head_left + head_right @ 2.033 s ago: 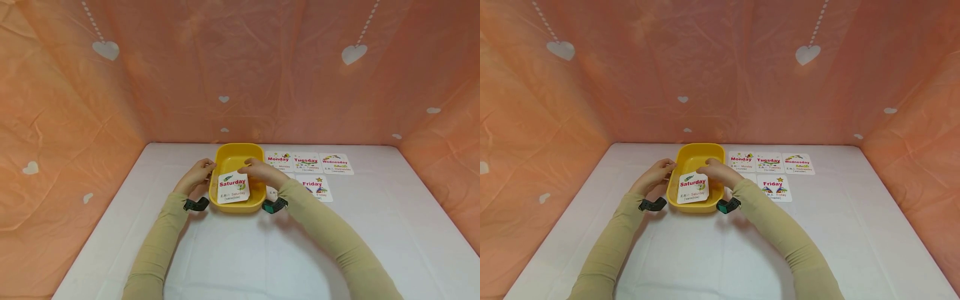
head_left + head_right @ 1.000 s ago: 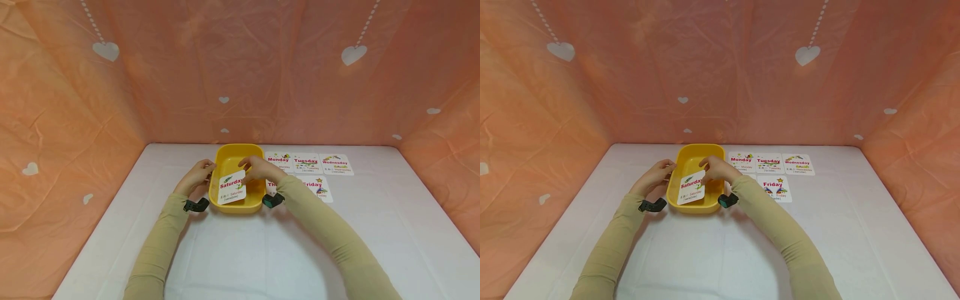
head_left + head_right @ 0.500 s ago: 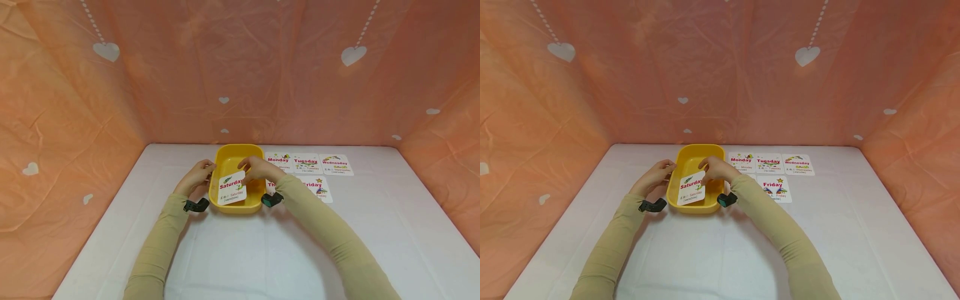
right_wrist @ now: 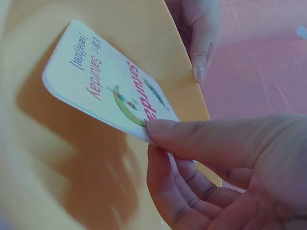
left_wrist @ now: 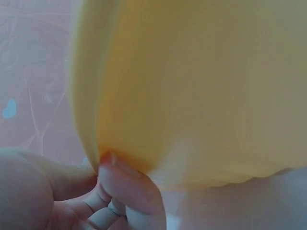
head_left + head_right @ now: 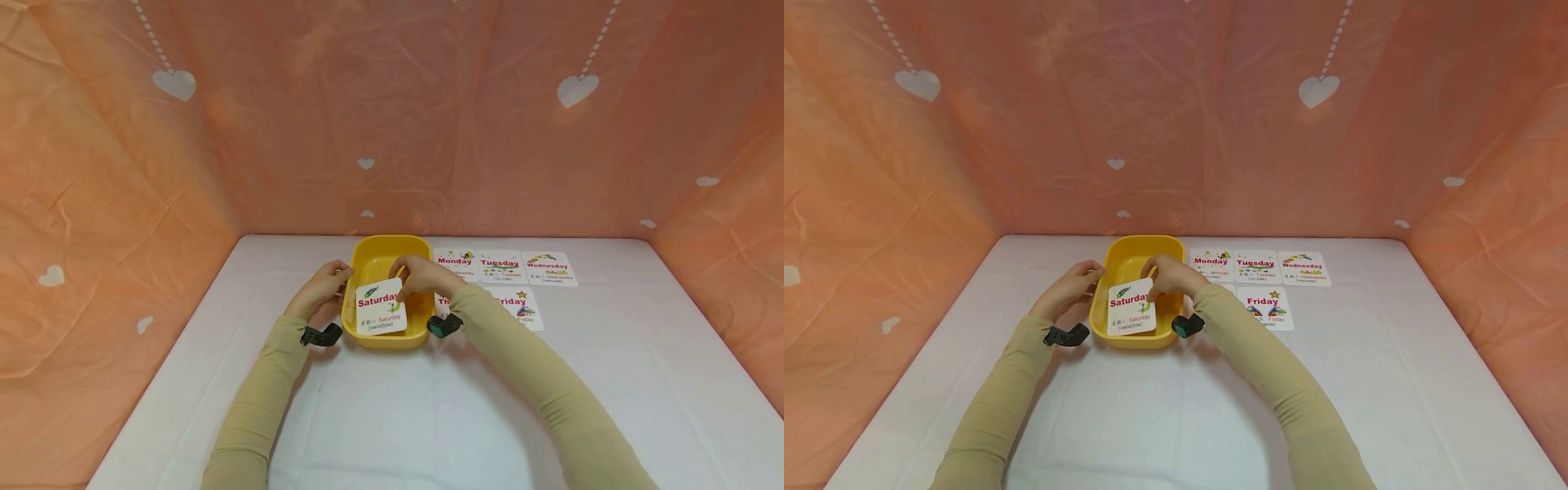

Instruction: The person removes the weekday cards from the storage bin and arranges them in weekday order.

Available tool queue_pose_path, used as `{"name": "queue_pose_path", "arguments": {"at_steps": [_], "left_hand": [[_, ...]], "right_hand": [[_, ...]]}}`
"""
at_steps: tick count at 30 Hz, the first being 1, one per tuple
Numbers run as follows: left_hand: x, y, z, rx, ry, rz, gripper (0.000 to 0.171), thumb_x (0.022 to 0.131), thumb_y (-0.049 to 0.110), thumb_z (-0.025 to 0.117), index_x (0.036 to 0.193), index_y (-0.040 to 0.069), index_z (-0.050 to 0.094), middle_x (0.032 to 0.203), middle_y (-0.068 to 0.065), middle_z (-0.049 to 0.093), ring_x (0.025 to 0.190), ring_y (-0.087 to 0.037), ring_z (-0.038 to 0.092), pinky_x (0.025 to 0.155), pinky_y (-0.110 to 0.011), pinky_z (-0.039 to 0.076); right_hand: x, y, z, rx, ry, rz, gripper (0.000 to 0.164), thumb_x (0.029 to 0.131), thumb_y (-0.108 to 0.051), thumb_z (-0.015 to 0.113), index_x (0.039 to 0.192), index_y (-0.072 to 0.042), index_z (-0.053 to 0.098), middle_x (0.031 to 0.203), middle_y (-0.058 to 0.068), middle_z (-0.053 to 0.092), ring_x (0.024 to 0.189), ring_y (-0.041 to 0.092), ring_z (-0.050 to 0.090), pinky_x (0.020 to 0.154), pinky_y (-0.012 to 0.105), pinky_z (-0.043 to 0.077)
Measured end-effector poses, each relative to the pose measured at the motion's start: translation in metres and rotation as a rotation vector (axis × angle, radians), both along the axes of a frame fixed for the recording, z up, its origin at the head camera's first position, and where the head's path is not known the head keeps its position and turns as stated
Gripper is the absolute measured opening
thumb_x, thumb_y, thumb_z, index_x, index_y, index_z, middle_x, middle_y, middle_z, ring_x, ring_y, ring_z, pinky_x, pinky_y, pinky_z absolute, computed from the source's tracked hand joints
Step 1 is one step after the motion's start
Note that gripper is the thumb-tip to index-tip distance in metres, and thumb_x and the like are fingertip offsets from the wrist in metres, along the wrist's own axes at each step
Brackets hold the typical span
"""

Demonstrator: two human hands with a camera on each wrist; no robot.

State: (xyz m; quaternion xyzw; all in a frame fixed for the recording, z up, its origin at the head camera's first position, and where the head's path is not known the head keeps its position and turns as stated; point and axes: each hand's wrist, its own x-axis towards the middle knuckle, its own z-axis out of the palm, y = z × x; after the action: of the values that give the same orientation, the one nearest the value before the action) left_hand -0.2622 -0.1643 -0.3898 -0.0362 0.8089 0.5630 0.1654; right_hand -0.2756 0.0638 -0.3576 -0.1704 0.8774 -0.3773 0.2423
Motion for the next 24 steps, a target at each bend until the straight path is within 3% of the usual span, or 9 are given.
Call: {"name": "queue_pose_path", "arguments": {"at_steps": [10,17,24], "left_hand": [[-0.0002,-0.0001,-0.0016,-0.011,0.011,-0.007,0.026,0.104,0.025,0.043,0.11,0.0,0.048,0.088,-0.011,0.055,0.072,-0.018,0.053,0.059,-0.025,0.045],[0.0002,-0.0005,-0.0016,-0.022,0.013,-0.015,0.028,0.104,0.026,0.041,0.11,0.0,0.048,0.091,-0.012,0.055,0.075,-0.019,0.054,0.061,-0.026,0.046],[0.0008,-0.0004,-0.0026,-0.017,0.018,-0.014,0.027,0.104,0.026,0.042,0.11,0.0,0.048,0.09,-0.011,0.056,0.074,-0.018,0.054,0.061,-0.025,0.046]], "right_hand": [[-0.0014,0.001,-0.0006,-0.034,-0.018,-0.003,0.033,0.079,-0.002,0.077,0.107,-0.007,0.06,0.093,0.011,0.055,0.082,0.022,0.053,0.069,0.026,0.046],[0.0001,0.0002,-0.0009,-0.043,-0.028,0.007,0.03,0.084,-0.001,0.072,0.109,-0.004,0.055,0.091,0.012,0.053,0.08,0.025,0.057,0.075,0.031,0.051],[0.0029,-0.0013,-0.0007,-0.049,-0.01,0.002,0.03,0.087,0.0,0.068,0.113,0.0,0.053,0.09,0.012,0.052,0.075,0.023,0.059,0.072,0.03,0.053]]}}
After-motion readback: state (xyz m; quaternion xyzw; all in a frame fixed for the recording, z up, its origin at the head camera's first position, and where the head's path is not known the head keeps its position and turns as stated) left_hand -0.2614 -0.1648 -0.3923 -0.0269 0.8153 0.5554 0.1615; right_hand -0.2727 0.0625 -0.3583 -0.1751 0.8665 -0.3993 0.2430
